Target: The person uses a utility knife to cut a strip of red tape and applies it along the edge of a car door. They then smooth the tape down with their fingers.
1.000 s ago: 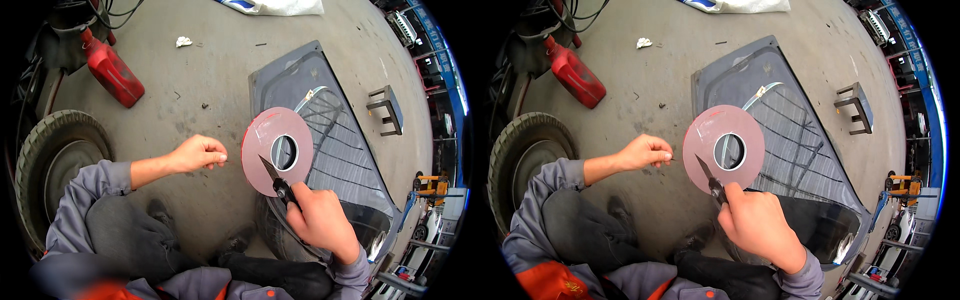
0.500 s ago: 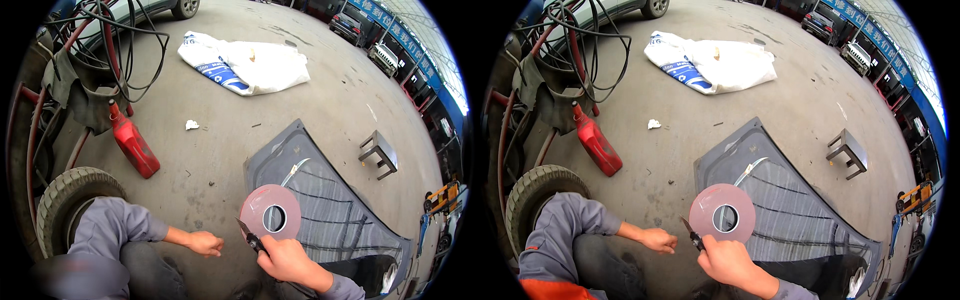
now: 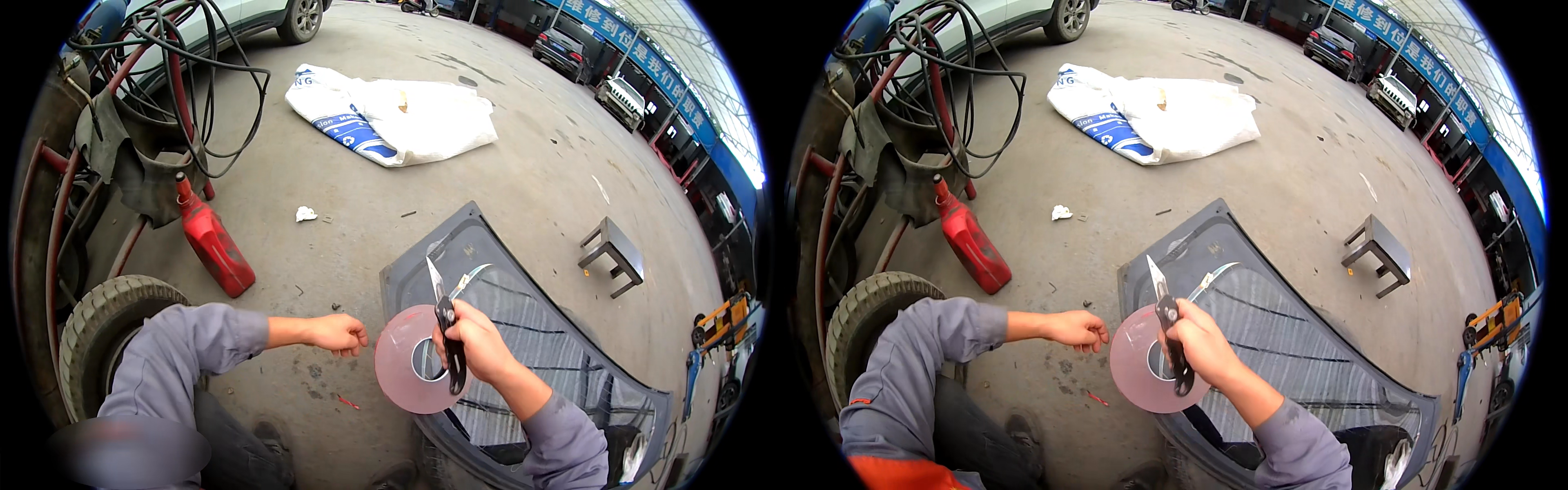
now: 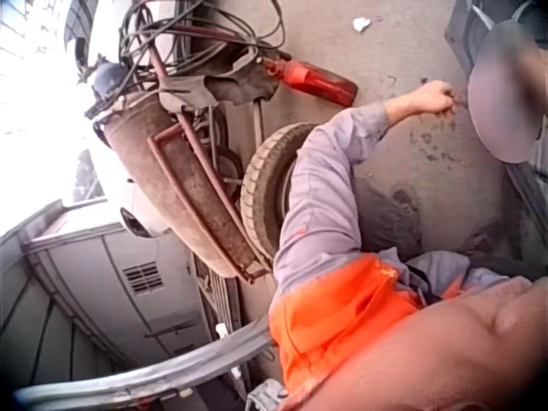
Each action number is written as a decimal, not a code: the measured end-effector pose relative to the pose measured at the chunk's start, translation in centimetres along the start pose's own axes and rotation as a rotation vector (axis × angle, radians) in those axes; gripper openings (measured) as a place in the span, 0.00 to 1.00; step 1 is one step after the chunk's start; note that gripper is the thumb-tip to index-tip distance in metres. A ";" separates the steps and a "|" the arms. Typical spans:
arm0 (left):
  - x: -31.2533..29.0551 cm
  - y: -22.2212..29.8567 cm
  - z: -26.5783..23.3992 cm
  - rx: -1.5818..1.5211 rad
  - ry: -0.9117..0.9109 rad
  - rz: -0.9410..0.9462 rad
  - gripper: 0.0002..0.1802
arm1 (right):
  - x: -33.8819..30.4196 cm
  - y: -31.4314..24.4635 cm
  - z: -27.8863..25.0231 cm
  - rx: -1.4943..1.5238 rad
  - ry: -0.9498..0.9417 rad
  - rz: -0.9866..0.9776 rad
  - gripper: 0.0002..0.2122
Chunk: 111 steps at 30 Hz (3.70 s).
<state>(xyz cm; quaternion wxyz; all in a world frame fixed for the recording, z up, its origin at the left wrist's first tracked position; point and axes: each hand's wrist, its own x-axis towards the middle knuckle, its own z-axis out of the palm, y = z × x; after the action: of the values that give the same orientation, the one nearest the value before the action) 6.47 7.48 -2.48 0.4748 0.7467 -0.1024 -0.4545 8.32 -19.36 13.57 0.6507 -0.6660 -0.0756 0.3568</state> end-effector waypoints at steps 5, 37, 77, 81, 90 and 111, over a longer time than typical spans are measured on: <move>-3.5 0.8 3.2 -0.509 -0.263 0.155 0.26 | 1.0 1.2 -0.1 -0.158 0.127 -0.149 0.05; -1.6 3.5 7.5 -0.578 -0.131 0.048 0.17 | -21.6 21.1 -5.3 -1.384 1.119 0.419 0.19; 0.9 6.1 2.2 -0.318 0.217 -0.052 0.24 | -1.1 -1.9 -10.2 -0.227 0.391 -0.465 0.16; 0.6 5.1 2.1 -0.368 0.178 0.029 0.23 | -1.7 -1.2 -10.0 -0.220 0.427 -0.463 0.15; 2.4 4.0 0.4 -0.422 0.361 0.185 0.22 | -2.1 -1.5 -8.5 -0.367 0.494 -0.519 0.13; 3.2 4.7 -2.3 -0.386 0.489 0.235 0.21 | -2.7 -1.8 -6.2 -0.435 0.515 -0.580 0.14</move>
<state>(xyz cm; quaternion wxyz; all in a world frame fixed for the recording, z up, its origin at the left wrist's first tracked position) 11.35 4.54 -0.31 0.6672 0.7130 0.0173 -0.2149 10.54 -25.73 15.59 0.5661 -0.8060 -0.1679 -0.0422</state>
